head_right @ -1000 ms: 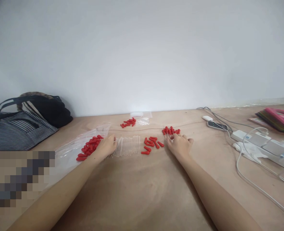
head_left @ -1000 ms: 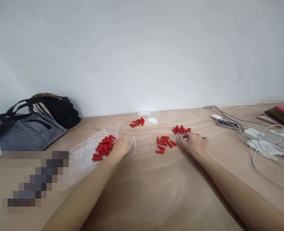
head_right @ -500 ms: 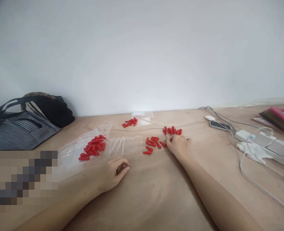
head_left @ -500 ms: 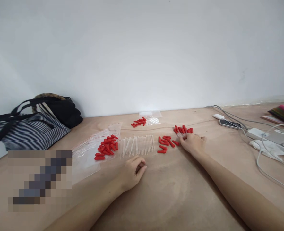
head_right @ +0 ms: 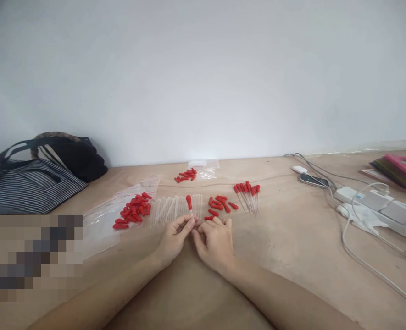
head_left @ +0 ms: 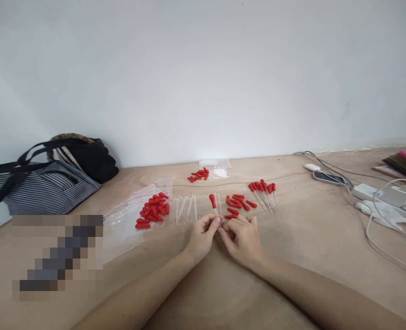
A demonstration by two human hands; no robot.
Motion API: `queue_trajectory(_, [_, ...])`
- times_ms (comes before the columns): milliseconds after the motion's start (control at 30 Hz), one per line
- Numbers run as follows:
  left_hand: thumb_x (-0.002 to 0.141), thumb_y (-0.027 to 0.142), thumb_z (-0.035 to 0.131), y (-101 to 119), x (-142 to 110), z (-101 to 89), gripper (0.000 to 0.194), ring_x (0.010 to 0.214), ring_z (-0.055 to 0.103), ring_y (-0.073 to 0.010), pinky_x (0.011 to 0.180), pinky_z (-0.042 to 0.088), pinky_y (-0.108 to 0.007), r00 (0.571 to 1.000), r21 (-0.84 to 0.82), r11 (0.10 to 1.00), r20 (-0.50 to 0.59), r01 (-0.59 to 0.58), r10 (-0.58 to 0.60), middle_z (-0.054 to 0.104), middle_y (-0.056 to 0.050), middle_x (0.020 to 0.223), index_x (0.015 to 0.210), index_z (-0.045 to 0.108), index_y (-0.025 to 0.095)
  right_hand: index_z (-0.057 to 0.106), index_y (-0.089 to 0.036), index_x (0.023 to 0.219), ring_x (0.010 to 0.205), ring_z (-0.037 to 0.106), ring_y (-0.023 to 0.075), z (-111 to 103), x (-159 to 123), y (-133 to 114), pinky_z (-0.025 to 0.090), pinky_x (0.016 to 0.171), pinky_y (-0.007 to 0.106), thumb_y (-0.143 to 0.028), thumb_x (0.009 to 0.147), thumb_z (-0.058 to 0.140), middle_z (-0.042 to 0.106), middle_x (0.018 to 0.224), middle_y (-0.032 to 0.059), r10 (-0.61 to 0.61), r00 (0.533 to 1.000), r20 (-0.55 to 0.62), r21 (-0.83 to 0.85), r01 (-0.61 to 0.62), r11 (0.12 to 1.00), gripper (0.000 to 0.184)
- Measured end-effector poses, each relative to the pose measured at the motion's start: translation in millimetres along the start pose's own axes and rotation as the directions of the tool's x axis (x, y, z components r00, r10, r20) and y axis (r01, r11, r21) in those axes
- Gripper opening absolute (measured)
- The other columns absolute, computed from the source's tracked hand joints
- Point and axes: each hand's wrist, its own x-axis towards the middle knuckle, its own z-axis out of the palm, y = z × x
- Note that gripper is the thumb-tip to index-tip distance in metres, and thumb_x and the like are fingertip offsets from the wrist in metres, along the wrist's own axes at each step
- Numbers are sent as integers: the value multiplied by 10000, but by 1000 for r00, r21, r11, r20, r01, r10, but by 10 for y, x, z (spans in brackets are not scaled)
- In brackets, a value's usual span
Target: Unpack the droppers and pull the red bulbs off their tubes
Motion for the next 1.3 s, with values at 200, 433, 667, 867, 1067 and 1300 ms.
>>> queue_trajectory(200, [871, 259, 415, 161, 33, -272, 216, 757, 600, -157, 691, 459, -276, 914, 519, 760, 126, -392, 385, 647, -47, 826, 923, 603, 168, 551, -171, 759, 672, 523, 147, -103, 39, 237, 282, 695, 303, -394, 770, 559, 587, 670, 6, -136, 977, -162, -17, 135, 991, 224])
queue_trajectory(433, [870, 166, 420, -34, -78, -480, 185, 635, 517, -136, 701, 353, -307, 669, 767, 123, 454, -629, 589, 619, -15, 706, 859, 605, 178, 578, -211, 1024, 882, 529, 184, -94, 63, 347, 262, 846, 384, -385, 792, 558, 633, 951, 51, -431, 901, -59, -139, 420, 897, 291])
queue_trajectory(667, [864, 118, 365, -30, -103, -429, 244, 604, 466, -134, 709, 320, -306, 657, 773, 34, 514, -634, 552, 539, -8, 626, 782, 590, 163, 649, -229, 793, 722, 501, 134, 100, 27, 330, 226, 850, 381, -261, 803, 567, 612, 610, -25, -434, 900, -40, -129, 426, 896, 88])
queue_trajectory(867, [882, 143, 352, -2, -102, -426, 273, 606, 452, -136, 687, 302, -306, 683, 774, 50, 524, -631, 509, 523, -5, 632, 710, 563, 163, 635, -206, 700, 694, 481, 127, 67, 32, 334, 230, 845, 375, -248, 803, 557, 559, 550, -32, -462, 885, -55, -168, 448, 878, 136])
queue_trajectory(1067, [891, 151, 328, -14, -96, -442, 301, 619, 465, -147, 679, 314, -313, 717, 793, 59, 513, -607, 472, 545, -21, 649, 706, 565, 161, 625, -205, 689, 684, 497, 119, -33, 4, 288, 231, 880, 375, -164, 856, 438, 554, 541, -28, -494, 870, 0, -241, 479, 844, 255])
queue_trajectory(1300, [888, 201, 362, -86, -71, -534, 249, 698, 536, -171, 663, 382, -292, 859, 824, 347, 290, -448, 421, 606, -36, 720, 782, 584, 166, 650, -221, 723, 752, 533, 155, -187, 117, 561, 223, 848, 371, -327, 834, 485, 654, 715, 9, -135, 988, -77, -220, 116, 969, 225])
